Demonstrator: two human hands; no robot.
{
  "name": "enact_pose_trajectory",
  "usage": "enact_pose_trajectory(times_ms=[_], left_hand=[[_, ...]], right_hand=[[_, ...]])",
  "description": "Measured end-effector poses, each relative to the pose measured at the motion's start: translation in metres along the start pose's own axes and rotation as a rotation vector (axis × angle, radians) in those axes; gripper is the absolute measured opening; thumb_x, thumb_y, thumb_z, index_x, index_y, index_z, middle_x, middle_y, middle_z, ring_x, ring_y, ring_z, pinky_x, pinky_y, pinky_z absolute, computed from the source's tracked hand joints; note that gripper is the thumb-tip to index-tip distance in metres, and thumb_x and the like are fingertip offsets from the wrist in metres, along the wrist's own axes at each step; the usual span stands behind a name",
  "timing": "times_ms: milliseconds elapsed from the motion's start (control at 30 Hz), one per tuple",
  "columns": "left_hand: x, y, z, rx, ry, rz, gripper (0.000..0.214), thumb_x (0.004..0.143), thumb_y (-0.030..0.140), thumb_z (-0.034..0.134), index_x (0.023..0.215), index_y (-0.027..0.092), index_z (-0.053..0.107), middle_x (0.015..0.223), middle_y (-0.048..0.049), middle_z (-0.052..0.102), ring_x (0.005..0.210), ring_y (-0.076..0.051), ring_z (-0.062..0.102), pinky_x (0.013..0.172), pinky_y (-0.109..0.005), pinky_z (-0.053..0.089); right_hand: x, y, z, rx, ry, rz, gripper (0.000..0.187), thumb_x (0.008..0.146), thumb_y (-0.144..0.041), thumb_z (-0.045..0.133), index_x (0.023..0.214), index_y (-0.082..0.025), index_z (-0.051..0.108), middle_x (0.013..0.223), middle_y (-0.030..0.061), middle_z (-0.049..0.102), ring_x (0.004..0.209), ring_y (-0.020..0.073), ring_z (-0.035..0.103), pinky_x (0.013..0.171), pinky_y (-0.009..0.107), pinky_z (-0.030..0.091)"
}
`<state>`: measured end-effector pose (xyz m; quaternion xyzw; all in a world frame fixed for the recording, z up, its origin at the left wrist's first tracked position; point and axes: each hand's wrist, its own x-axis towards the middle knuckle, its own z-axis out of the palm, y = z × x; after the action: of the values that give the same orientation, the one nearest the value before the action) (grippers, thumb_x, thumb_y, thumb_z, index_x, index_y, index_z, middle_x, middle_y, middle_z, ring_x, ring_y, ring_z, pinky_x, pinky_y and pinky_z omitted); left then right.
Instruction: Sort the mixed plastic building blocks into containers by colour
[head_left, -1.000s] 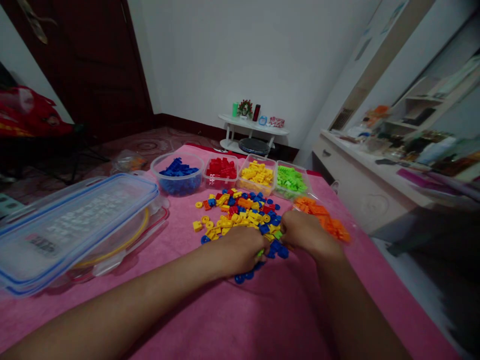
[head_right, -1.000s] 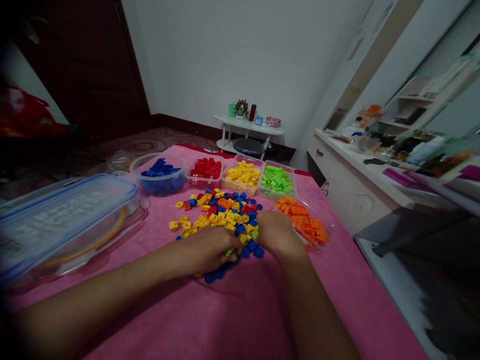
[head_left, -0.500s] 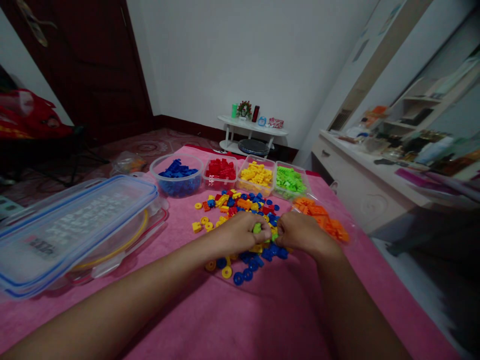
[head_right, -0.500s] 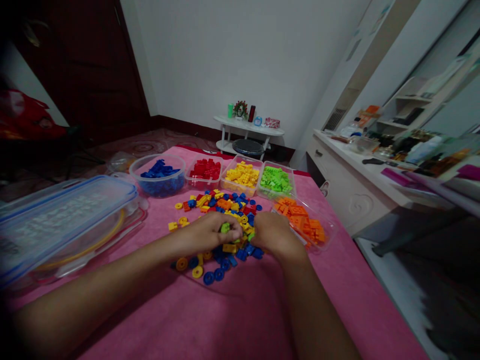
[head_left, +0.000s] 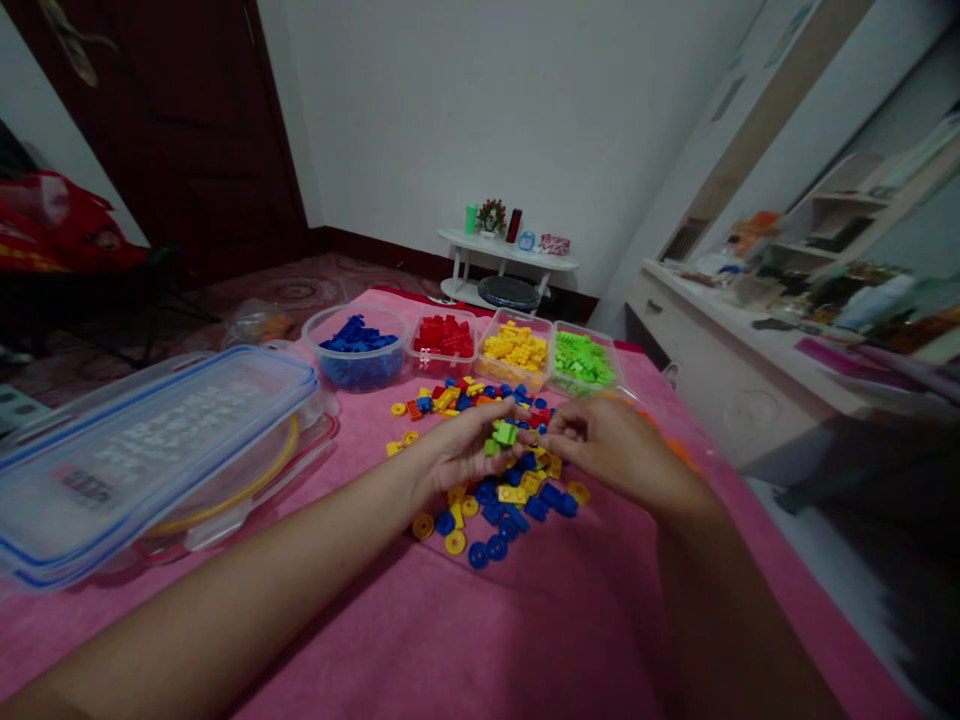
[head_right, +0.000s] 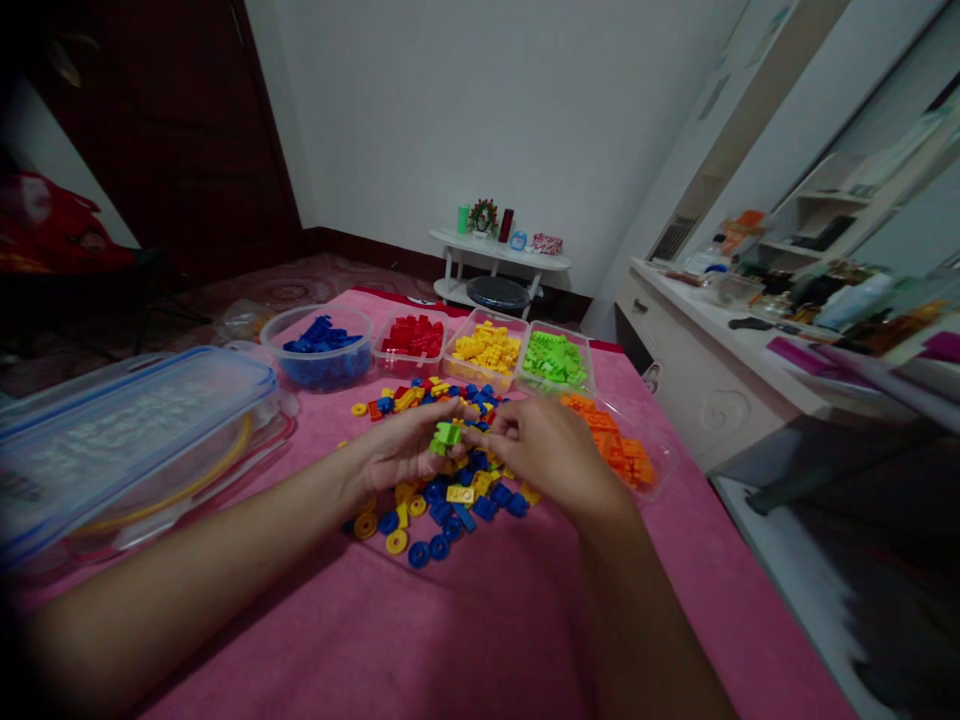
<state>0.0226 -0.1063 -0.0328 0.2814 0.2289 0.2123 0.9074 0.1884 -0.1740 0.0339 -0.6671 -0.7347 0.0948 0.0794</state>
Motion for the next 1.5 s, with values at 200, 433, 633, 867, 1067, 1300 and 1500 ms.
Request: enact_pose_trajectory(times_ms=[200,433,633,867,1067,1300,1500], left_hand=[[-0.001,0.003,0.003,0.026,0.089,0.027,0.011,0.083,0.020,0.054,0.091,0.014,0.057,0.074,-0.0042,0.061,0.046,-0.005,0.053,0.030,-0.008,0.028],[-0.005,0.009,0.005,0.128,0.158,0.111,0.026,0.077,0.039,0.062,0.079,0.013,0.057,0.065,0.0005,0.053,0.041,-0.002,0.041,0.030,-0.010,0.012],[-0.007,0.005,0.000,0.916,0.125,0.263,0.030,0.075,0.042,0.060,0.068,0.013,0.065,0.055,0.0025,0.052,0.042,-0.004,0.038,0.040,-0.016,0.026],[-0.019,-0.007,0.015,1.884,0.237,0.194,0.022,0.072,0.022,0.058,0.085,0.022,0.075,0.080,-0.0099,0.070,0.074,-0.026,0.063,0.065,-0.033,0.044],[-0.029,-0.003,0.034,2.176,0.313,0.003,0.025,0.076,0.024,0.055,0.087,0.012,0.073,0.083,-0.0208,0.067,0.083,-0.034,0.064,0.069,-0.040,0.048],[-0.019,-0.019,0.028,2.196,0.267,0.155,0.030,0.081,0.016,0.047,0.097,0.018,0.072,0.091,-0.0175,0.069,0.085,-0.031,0.064,0.071,-0.038,0.047],[-0.017,-0.023,0.024,2.253,0.169,0.205,0.028,0.077,0.015,0.054,0.098,0.018,0.072,0.089,-0.0170,0.068,0.081,-0.031,0.064,0.069,-0.036,0.045]], right_hand=[[0.004,-0.001,0.026,-0.273,-0.246,0.026,0.015,0.073,-0.020,0.054,0.067,-0.018,0.067,0.068,0.0052,0.066,0.058,0.0136,0.056,0.049,0.024,0.026],[0.015,-0.007,0.042,0.082,-0.169,-0.173,0.022,0.078,-0.020,0.051,0.093,-0.021,0.067,0.084,0.0017,0.069,0.074,0.0124,0.060,0.059,0.020,0.035],[0.010,0.000,0.030,-0.116,-0.150,-0.055,0.016,0.073,-0.019,0.054,0.078,-0.022,0.069,0.076,0.0017,0.069,0.068,0.0137,0.060,0.055,0.022,0.032],[0.007,-0.006,0.037,-0.171,-0.272,-0.048,0.029,0.066,-0.014,0.057,0.085,-0.029,0.073,0.088,-0.0007,0.072,0.084,0.0160,0.064,0.064,0.022,0.037],[0.007,-0.002,0.037,-0.239,-0.281,0.008,0.028,0.064,-0.012,0.059,0.084,-0.025,0.073,0.086,0.0024,0.072,0.082,0.0175,0.064,0.059,0.022,0.035],[0.005,-0.006,0.034,-0.267,-0.283,0.000,0.019,0.067,-0.017,0.060,0.080,-0.024,0.072,0.085,0.0048,0.071,0.080,0.0193,0.064,0.056,0.023,0.034],[0.003,-0.006,0.031,-0.271,-0.307,-0.013,0.015,0.067,-0.019,0.058,0.077,-0.020,0.069,0.079,0.0056,0.069,0.068,0.0162,0.060,0.051,0.023,0.029]])
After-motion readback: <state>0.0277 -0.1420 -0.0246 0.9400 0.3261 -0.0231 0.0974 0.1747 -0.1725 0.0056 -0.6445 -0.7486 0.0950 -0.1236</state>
